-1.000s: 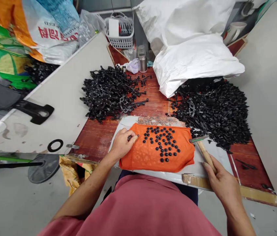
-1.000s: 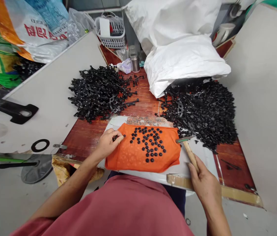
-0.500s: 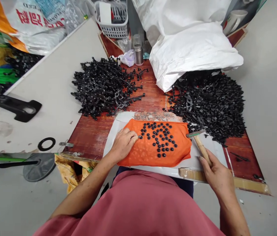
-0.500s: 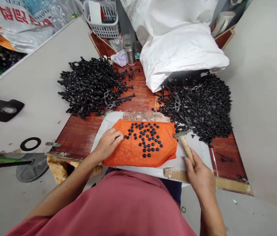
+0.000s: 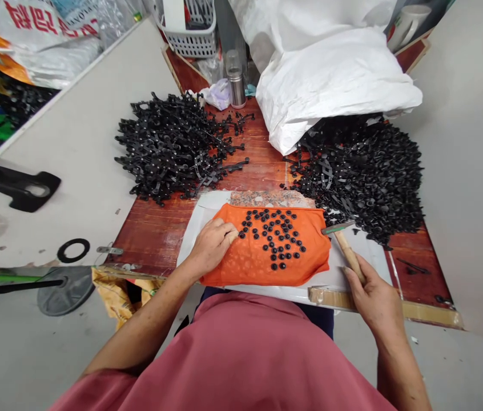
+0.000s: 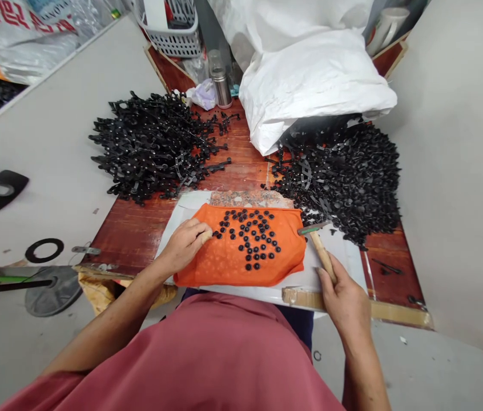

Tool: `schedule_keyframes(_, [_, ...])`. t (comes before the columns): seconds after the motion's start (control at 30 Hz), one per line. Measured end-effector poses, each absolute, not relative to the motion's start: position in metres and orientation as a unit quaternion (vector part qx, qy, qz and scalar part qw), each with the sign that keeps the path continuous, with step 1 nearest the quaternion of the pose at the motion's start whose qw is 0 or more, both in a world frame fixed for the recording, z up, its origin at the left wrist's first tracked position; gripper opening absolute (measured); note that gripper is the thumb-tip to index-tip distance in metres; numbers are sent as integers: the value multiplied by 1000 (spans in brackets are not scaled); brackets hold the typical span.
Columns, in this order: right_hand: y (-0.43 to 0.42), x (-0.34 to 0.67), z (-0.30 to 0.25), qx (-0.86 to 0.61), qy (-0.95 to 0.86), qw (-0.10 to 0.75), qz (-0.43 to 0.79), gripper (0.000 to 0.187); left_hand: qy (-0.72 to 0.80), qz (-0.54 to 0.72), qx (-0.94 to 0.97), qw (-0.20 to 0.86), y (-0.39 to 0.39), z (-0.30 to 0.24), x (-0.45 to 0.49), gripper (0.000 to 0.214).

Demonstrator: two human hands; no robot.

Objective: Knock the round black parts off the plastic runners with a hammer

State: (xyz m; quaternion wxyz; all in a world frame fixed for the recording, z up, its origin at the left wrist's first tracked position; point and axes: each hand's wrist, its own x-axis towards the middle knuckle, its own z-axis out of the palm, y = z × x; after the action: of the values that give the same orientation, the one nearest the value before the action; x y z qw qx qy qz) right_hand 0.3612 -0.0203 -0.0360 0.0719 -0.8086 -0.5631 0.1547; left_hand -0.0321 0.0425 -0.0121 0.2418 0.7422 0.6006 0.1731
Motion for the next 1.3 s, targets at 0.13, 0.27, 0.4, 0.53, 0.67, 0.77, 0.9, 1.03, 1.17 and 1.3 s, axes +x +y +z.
schedule_keyframes(0.13, [-20, 360, -35, -809, -564, 76, 150, 64, 602, 146, 750, 230, 42, -13, -31, 30])
schedule_keyframes(0.27, [-18, 359, -33, -811, -561, 60, 158, 66, 614, 137, 747, 215, 42, -16, -31, 30])
schedule_keyframes(0.4, [-17, 359, -33, -812, -562, 50, 150, 67, 615, 139, 743, 227, 43, -15, -33, 31])
schedule_keyframes(0.53, [-19, 360, -34, -808, -566, 59, 151, 66, 611, 150, 739, 241, 43, -13, -33, 30])
schedule_keyframes(0.67, [-20, 360, -35, -809, -565, 61, 151, 65, 612, 147, 740, 236, 42, -16, -31, 30])
schedule_keyframes(0.77, [-18, 360, -35, -807, -568, 64, 146, 65, 617, 151, 739, 224, 41, -18, -30, 32])
schedule_keyframes(0.9, [-19, 361, -36, -798, -578, 90, 143, 64, 633, 145, 728, 221, 42, -17, -30, 32])
schedule_keyframes(1.03, [-27, 357, -26, -785, -583, 158, 137, 59, 631, 132, 726, 241, 44, -13, -29, 31])
schedule_keyframes(1.17, [-27, 338, -2, -724, -646, 217, 105, 51, 609, 116, 743, 251, 43, -10, -26, 31])
schedule_keyframes(1.3, [-14, 305, 12, -636, -733, 198, 141, 45, 612, 118, 742, 246, 42, -8, -28, 22])
